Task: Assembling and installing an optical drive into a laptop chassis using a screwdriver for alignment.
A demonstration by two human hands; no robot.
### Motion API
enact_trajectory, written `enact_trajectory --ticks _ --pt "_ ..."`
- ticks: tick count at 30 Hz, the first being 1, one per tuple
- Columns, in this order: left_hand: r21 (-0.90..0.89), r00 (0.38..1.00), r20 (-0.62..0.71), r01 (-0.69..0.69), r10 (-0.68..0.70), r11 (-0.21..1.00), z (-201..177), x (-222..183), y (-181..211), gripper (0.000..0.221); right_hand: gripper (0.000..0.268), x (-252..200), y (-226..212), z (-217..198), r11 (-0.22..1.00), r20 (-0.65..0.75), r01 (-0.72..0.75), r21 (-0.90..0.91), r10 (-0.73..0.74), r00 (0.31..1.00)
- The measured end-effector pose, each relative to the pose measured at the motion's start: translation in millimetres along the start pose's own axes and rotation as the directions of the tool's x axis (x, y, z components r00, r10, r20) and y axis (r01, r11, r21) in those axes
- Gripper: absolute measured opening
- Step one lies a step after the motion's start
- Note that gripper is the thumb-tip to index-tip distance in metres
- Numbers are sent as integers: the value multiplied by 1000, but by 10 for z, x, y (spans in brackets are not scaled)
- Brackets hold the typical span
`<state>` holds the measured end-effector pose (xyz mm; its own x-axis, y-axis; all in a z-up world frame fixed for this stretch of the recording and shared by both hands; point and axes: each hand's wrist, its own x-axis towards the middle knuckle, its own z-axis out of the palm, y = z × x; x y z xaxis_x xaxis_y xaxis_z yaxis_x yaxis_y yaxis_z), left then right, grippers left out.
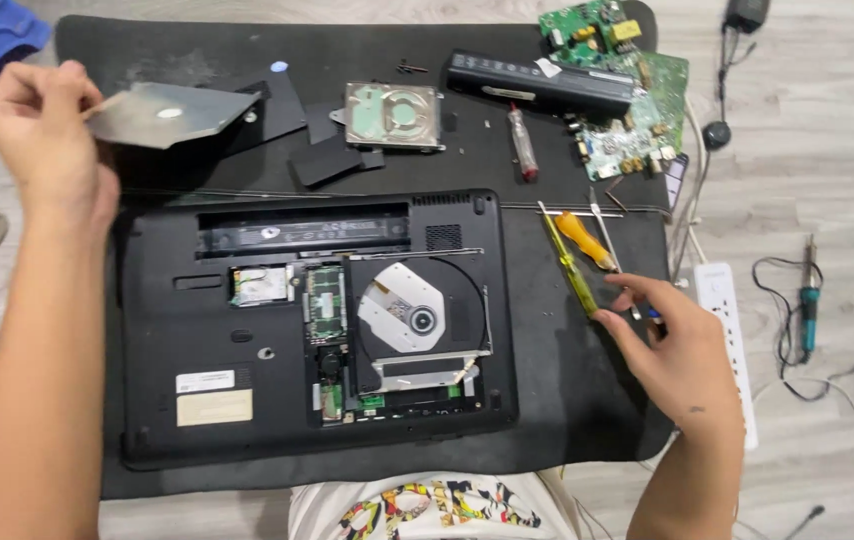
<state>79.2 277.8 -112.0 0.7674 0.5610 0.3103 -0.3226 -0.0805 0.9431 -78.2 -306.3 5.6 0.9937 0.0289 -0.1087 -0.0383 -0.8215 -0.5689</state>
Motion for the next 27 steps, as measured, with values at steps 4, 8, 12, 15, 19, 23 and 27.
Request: enact_trajectory --ticks 4,8,12,15,19,23,27 --pt "12 984 48 170 -171 985 71 -160 270 40 15 -60 17 131 1000 14 -12 -12 12 1000" --pt "122 960 142 224 -241 967 -25 -226 218 37 12 -87 8 268 992 -10 87 -90 -89 996" --pt "181 954 196 194 -229 964 -70 -265 198 37 12 -78 -78 370 973 70 47 -227 -32 997" --pt "317 972 196 60 -127 946 -64 -285 303 29 13 -58 -85 468 958 91 64 -279 -40 995" --pt "324 946 325 -89 -22 942 9 -522 792 36 17 -18 -96 531 926 135 43 -375 8 991" --pt "430 864 502 -214 -35 877 278 -1041 1480 31 14 -34 -72 544 926 119 134 -354 -98 988" --pt "399 753 658 -365 14 841 575 -1543 2019 28 9 -114 -311 391 951 44 252 -181 -248 968"
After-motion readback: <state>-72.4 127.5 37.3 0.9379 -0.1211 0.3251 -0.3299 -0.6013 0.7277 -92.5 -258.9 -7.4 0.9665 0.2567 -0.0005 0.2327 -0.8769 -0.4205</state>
